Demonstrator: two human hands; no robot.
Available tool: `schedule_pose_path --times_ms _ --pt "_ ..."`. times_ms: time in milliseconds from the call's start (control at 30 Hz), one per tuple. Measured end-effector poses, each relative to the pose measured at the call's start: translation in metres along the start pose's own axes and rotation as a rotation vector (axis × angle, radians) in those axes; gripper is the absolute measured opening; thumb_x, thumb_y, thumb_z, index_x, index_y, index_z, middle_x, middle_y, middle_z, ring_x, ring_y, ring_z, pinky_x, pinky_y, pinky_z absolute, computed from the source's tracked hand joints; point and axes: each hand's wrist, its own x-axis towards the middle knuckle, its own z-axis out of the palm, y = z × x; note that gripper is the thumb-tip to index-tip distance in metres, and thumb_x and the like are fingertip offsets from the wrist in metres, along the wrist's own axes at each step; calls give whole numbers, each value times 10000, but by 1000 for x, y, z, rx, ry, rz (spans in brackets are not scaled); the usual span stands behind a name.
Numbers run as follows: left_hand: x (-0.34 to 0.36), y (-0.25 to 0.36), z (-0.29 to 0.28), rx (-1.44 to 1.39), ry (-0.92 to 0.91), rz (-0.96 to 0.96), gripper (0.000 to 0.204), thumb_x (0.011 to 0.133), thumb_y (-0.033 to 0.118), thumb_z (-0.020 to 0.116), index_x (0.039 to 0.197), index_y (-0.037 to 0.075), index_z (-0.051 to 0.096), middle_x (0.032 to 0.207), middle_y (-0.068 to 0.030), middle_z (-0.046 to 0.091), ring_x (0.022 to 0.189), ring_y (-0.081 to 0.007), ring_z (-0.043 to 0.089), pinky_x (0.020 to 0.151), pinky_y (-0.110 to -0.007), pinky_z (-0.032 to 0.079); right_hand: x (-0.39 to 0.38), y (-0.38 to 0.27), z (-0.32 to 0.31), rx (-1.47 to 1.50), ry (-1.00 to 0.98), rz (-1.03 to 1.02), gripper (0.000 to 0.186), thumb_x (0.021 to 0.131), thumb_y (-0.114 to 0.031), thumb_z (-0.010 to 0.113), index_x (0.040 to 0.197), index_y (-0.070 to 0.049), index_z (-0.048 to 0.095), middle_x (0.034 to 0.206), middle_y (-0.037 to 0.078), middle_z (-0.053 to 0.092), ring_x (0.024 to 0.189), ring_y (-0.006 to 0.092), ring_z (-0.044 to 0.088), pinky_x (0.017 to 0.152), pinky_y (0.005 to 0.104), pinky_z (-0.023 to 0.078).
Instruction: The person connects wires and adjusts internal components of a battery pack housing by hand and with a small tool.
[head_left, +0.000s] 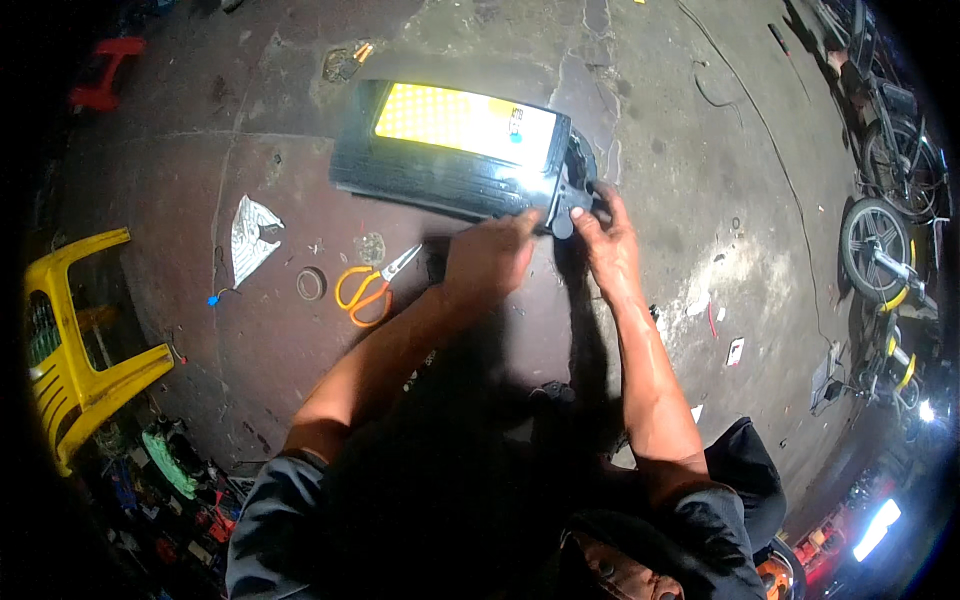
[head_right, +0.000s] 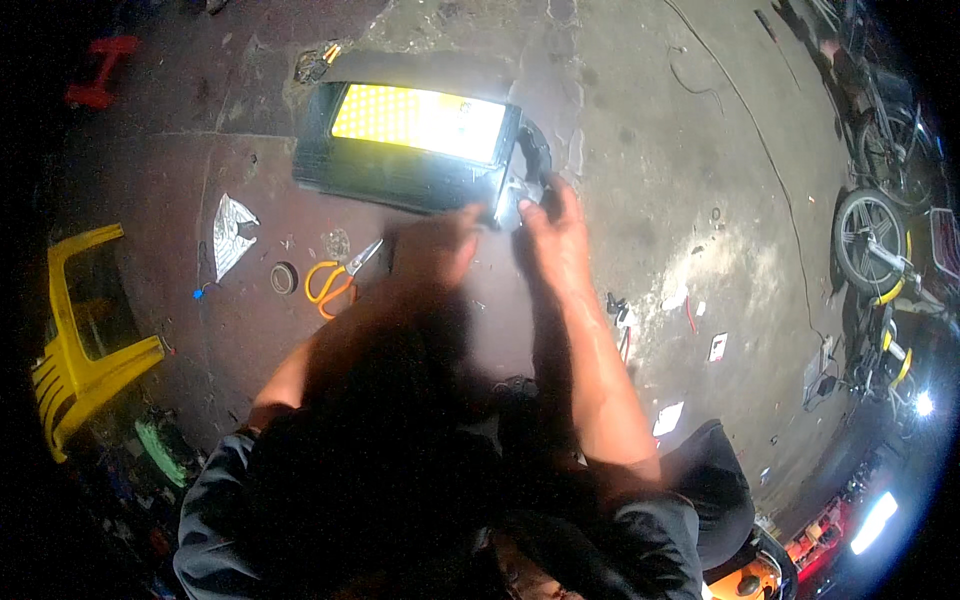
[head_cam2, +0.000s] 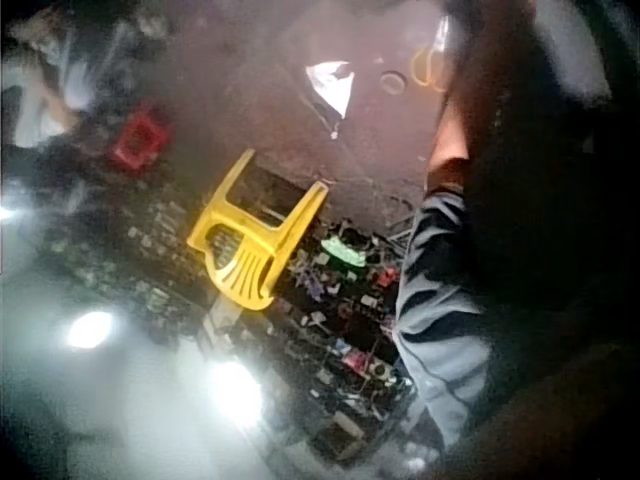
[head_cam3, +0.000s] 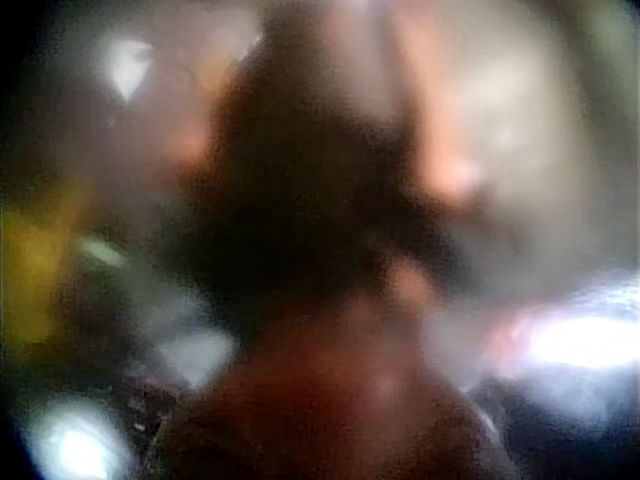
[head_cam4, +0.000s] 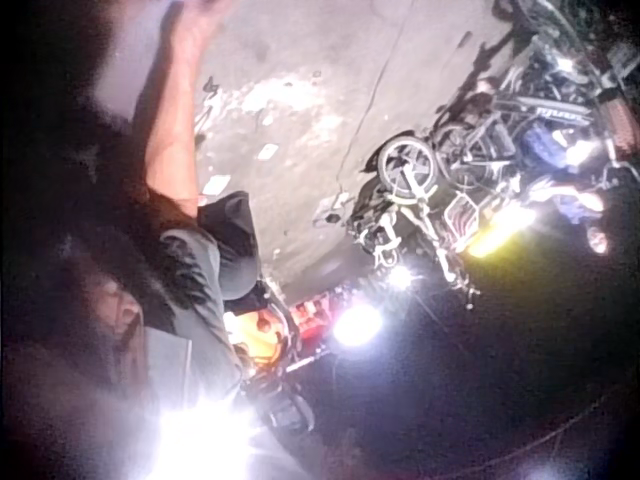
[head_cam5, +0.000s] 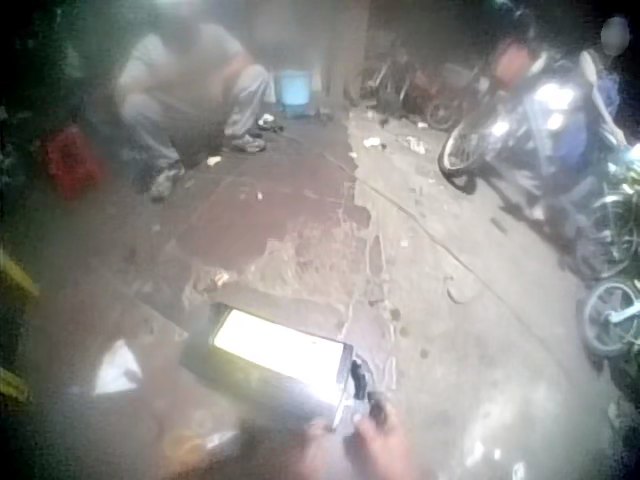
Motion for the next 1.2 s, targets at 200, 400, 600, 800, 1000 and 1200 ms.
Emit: schedule_pose_path --times_ms 200,400,600,800,1000,1200 --pt "11 -1 -24 281 36 -81 405 775 134 719 1156 46 612 878 -103 579 807 -281 553 715 -380 466 -17 -29 -1 -531 122 -249 448 878 -286 682 1233 -27 594 1079 203 601 1044 369 583 901 402 472" --pt "18 -7 -9 205 113 -21 382 750 113 720 1111 38 621 905 -104 591 832 -289 564 747 -381 460 -30 -36 22 -723 143 -175 532 755 -349 758 1110 18 609 1030 231 658 933 376 652 818 427 507" --pt "32 -3 -12 49 70 38 412 741 90 699 1139 22 616 940 -118 597 885 -301 585 758 -395 482 -29 -34 19 -556 164 -289 432 756 -238 709 1107 2 635 980 185 617 854 353 628 767 405 504" --pt "44 2 -12 -19 -125 43 438 744 99 703 1168 27 618 958 -137 608 902 -319 600 778 -424 507 -15 -29 -15 -416 -114 -405 411 740 -25 610 1151 -28 625 1006 165 562 991 337 565 880 388 459" --pt "47 8 -4 126 -151 118 350 738 137 727 1063 34 646 900 -115 610 840 -283 612 707 -397 521 7 -34 -24 -484 -169 -577 414 798 33 587 1206 -40 598 1162 126 582 1109 297 570 912 359 475" --pt "47 6 10 124 -78 110 291 747 198 715 988 57 636 845 -111 613 804 -311 619 689 -427 516 10 -7 -19 -300 65 -409 293 853 -58 631 1134 24 619 1048 129 638 948 224 620 844 326 493"
